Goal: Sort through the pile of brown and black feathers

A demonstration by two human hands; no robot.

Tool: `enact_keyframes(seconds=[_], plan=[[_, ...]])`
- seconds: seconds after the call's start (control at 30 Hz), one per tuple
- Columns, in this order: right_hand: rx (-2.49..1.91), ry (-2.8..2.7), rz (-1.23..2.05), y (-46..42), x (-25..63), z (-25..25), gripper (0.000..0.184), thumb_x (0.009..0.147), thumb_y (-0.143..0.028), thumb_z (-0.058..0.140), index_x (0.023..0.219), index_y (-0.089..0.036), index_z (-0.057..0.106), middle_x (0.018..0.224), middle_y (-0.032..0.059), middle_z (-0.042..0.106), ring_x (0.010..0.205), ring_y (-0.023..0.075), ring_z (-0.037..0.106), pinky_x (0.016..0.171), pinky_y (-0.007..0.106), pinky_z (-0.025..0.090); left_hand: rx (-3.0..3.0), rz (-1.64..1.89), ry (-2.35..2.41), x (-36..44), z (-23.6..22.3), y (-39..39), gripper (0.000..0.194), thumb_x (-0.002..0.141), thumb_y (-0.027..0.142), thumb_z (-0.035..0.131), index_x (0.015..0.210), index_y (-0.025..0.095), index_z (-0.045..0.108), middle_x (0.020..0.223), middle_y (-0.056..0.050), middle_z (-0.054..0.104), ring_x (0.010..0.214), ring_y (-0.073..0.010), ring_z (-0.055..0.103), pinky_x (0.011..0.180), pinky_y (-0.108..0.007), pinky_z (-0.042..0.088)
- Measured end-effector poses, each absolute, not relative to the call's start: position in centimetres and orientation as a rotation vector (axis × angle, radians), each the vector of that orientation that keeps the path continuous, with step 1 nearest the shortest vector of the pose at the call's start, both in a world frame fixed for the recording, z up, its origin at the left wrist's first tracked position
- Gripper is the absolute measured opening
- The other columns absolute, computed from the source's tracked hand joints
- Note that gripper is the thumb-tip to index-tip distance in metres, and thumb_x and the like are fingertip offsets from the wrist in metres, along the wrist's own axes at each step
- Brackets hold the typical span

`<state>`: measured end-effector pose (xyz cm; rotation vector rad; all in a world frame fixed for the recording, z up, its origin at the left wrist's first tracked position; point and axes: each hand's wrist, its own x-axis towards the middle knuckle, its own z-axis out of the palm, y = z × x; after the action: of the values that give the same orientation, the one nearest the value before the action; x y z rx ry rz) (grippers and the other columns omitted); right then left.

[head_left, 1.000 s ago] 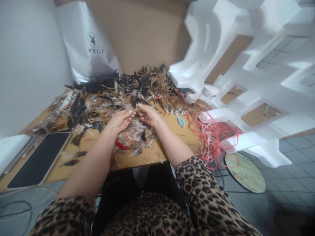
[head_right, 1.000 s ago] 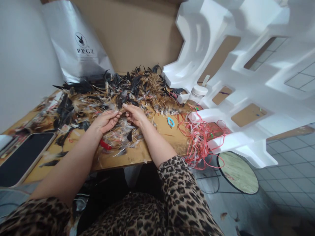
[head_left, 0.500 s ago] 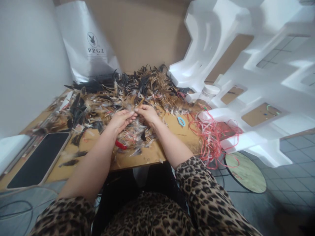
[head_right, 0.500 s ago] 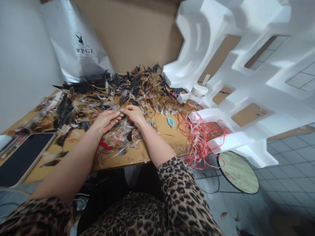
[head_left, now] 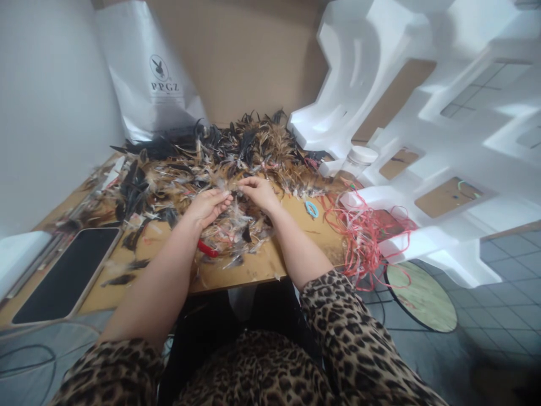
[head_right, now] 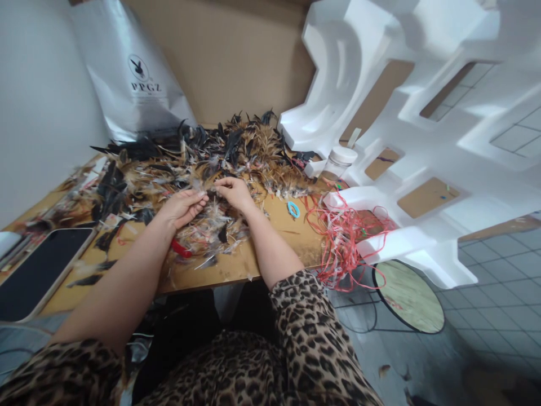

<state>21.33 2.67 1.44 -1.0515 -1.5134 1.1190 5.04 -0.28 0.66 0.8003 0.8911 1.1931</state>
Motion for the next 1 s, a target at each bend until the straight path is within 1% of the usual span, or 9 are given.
enact_keyframes(seconds=[0.1, 0.23, 0.37, 0.47, 0.6, 0.7, 0.77, 0.83, 1.0], plan=[[-1.157, -1.761, 0.838, 3.1, 22.3, 1.4, 0.015, 0.069, -0.016, 0.058, 0.081, -0.014, 0.066, 0.078, 0.0002, 0.064, 0.067, 0.008, 0.053, 0.069, 0.022, 0.041, 0.726, 1.241, 0.875, 4.9, 0.8, -0.1, 0.004, 0.07, 0.005, 0.067, 0.068, 0.006, 0.063, 0.063, -0.006, 0.064, 0.048, -0.0039, 0.055, 0.044, -0.01, 0.044], [-1.234, -2.012, 0.523, 3.2, 22.7, 1.1, 0.014, 0.069, -0.017, 0.057, 0.079, -0.016, 0.068, 0.081, 0.0011, 0.065, 0.072, 0.0111, 0.055, 0.07, 0.024, 0.041, 0.655, 1.29, 0.856, 4.8, 0.9, 0.1, 0.004, 0.073, 0.004, 0.063, 0.069, 0.006, 0.063, 0.065, -0.005, 0.064, 0.049, -0.0031, 0.055, 0.043, -0.009, 0.043], [-1.263, -2.11, 0.48, 2.8, 22.4, 1.2, 0.013, 0.072, -0.024, 0.056, 0.072, -0.016, 0.066, 0.072, 0.0006, 0.064, 0.067, 0.0114, 0.054, 0.064, 0.023, 0.038, 0.622, 1.324, 0.844, 4.6, 0.9, 0.2, 0.013, 0.079, 0.004, 0.056, 0.067, 0.006, 0.062, 0.064, -0.004, 0.063, 0.049, -0.0025, 0.054, 0.042, -0.009, 0.042], [-1.275, -2.079, 0.48, 2.6, 22.1, 1.3, 0.016, 0.073, -0.029, 0.057, 0.078, -0.016, 0.066, 0.071, -0.0003, 0.063, 0.064, 0.0109, 0.053, 0.062, 0.023, 0.037, 0.606, 1.332, 0.839, 4.6, 0.9, 0.2, 0.015, 0.08, 0.004, 0.054, 0.067, 0.006, 0.062, 0.064, -0.004, 0.063, 0.049, -0.0026, 0.054, 0.042, -0.009, 0.041], [-1.204, -2.086, 0.458, 2.6, 21.7, 0.7, 0.026, 0.069, -0.029, 0.064, 0.092, -0.018, 0.065, 0.072, -0.0015, 0.062, 0.065, 0.0111, 0.052, 0.063, 0.023, 0.038, 0.603, 1.342, 0.839, 4.6, 0.8, 0.2, 0.013, 0.078, 0.004, 0.056, 0.068, 0.007, 0.062, 0.065, -0.004, 0.064, 0.049, -0.0027, 0.055, 0.042, -0.009, 0.041], [-1.176, -2.058, 0.435, 2.8, 21.2, -0.1, 0.019, 0.071, -0.025, 0.062, 0.087, -0.018, 0.067, 0.075, 0.0003, 0.062, 0.071, 0.0122, 0.054, 0.069, 0.024, 0.04, 0.623, 1.344, 0.856, 4.7, 0.7, 0.3, 0.01, 0.077, 0.004, 0.058, 0.068, 0.006, 0.062, 0.066, -0.005, 0.065, 0.049, -0.003, 0.055, 0.042, -0.01, 0.041], [-1.141, -1.969, 0.488, 3.0, 20.9, -0.3, 0.014, 0.072, -0.025, 0.06, 0.081, -0.017, 0.068, 0.077, 0.0015, 0.062, 0.074, 0.0123, 0.054, 0.073, 0.025, 0.041, 0.642, 1.352, 0.876, 4.8, 0.7, 0.3, 0.008, 0.076, 0.004, 0.059, 0.069, 0.006, 0.063, 0.065, -0.005, 0.065, 0.049, -0.0034, 0.055, 0.042, -0.01, 0.042], [-1.083, -1.805, 0.648, 3.2, 20.8, -0.1, 0.014, 0.073, -0.027, 0.06, 0.079, -0.016, 0.067, 0.075, 0.0008, 0.063, 0.07, 0.0108, 0.053, 0.07, 0.024, 0.041, 0.661, 1.369, 0.895, 4.8, 0.6, 0.3, 0.006, 0.075, 0.005, 0.06, 0.07, 0.006, 0.063, 0.067, -0.006, 0.066, 0.05, -0.004, 0.056, 0.042, -0.011, 0.042], [-0.974, -1.335, 1.226, 3.1, 21.8, 1.7, 0.026, 0.063, -0.038, 0.068, 0.071, -0.015, 0.06, 0.053, -0.0056, 0.05, 0.046, 0.0046, 0.04, 0.048, 0.019, 0.031, 0.672, 1.427, 0.908, 4.8, 0.4, 0.3, 0.003, 0.071, 0.007, 0.065, 0.07, 0.007, 0.062, 0.077, -0.008, 0.069, 0.058, -0.0062, 0.06, 0.046, -0.012, 0.044]])
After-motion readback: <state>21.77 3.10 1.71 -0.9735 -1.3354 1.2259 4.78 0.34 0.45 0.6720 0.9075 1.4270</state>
